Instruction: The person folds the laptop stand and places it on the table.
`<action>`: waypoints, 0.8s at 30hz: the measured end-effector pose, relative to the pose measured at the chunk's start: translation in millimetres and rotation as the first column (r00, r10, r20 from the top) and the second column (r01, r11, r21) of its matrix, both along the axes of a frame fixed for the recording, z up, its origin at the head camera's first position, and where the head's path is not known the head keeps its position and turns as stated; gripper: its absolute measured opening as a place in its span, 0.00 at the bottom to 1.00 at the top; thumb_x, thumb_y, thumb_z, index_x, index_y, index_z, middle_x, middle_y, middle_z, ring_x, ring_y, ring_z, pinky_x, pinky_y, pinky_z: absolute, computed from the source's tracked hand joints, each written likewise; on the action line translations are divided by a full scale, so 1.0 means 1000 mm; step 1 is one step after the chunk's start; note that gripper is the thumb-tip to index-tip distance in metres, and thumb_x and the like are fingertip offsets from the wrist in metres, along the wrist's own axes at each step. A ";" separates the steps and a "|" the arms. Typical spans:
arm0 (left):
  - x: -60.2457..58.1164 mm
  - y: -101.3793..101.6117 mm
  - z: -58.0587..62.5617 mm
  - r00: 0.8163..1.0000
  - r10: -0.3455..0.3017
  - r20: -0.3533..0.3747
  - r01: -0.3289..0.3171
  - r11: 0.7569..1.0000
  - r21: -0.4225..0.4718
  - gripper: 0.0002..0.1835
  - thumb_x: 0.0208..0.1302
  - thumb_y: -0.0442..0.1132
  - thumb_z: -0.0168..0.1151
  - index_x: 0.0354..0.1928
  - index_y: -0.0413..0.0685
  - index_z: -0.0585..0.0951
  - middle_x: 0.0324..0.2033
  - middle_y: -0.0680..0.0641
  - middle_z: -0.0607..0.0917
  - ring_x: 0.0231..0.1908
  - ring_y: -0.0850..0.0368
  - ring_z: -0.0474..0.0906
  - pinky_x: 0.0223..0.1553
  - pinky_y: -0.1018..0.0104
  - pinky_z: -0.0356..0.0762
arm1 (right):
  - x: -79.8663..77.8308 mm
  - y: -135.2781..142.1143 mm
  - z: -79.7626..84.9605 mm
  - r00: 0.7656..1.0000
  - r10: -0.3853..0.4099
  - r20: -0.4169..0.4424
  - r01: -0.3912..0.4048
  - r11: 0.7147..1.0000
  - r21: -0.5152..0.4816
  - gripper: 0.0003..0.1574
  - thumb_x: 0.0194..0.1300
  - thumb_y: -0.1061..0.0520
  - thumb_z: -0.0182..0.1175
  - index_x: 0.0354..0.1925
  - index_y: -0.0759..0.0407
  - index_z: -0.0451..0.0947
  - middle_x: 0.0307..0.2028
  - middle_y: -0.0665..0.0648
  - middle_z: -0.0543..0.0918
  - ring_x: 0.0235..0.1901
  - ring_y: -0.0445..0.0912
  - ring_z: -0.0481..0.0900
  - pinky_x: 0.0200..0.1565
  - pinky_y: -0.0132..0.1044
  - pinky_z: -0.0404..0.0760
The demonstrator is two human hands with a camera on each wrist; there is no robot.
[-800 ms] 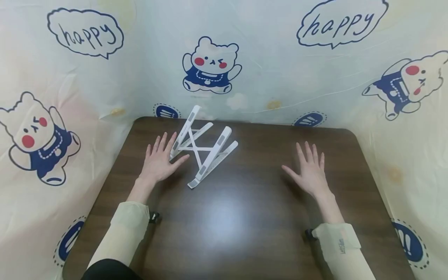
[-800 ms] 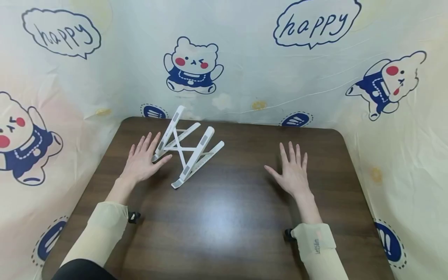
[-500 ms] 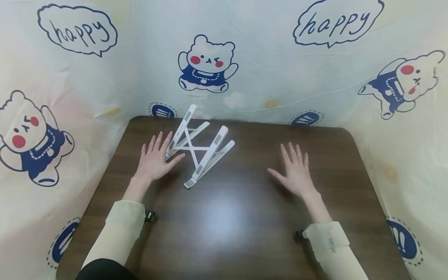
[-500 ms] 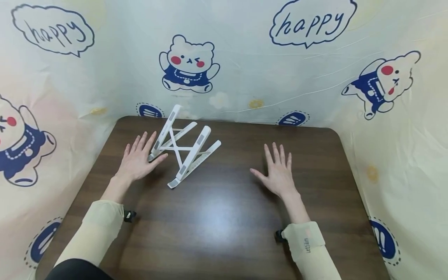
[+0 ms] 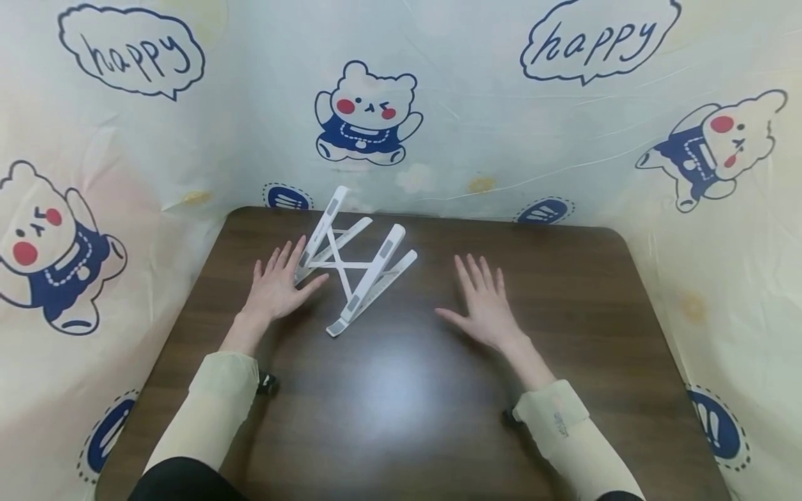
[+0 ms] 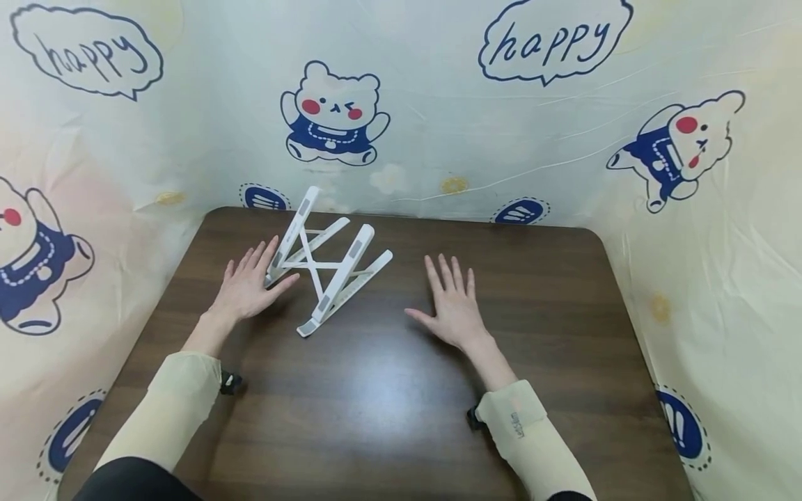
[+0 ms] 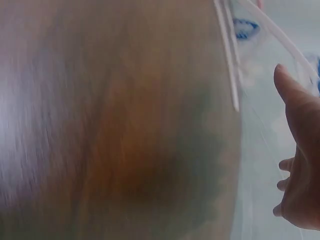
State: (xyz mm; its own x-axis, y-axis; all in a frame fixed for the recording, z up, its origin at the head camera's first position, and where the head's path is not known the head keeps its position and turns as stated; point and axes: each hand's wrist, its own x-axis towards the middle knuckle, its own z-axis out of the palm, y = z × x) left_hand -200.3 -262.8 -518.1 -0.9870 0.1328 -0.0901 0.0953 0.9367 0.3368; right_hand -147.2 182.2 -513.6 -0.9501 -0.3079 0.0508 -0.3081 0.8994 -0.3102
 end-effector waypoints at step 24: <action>-0.022 0.007 -0.008 1.000 -0.011 0.021 0.009 0.996 0.093 0.57 0.75 0.79 0.47 0.91 0.65 0.33 0.88 0.29 0.48 0.86 0.22 0.46 0.84 0.18 0.44 | -0.014 -0.064 0.006 1.000 0.026 -0.010 -0.026 1.000 0.008 0.75 0.69 0.20 0.64 0.92 0.44 0.33 0.91 0.60 0.46 0.91 0.64 0.39 0.88 0.71 0.38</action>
State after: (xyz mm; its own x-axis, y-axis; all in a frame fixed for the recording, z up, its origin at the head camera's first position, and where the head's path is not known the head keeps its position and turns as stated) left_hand -222.7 -256.3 -525.8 -0.9836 0.1515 -0.0976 0.0966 0.9005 0.4240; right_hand -161.5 118.2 -507.2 -0.9411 -0.3332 0.0577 -0.3346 0.8933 -0.3001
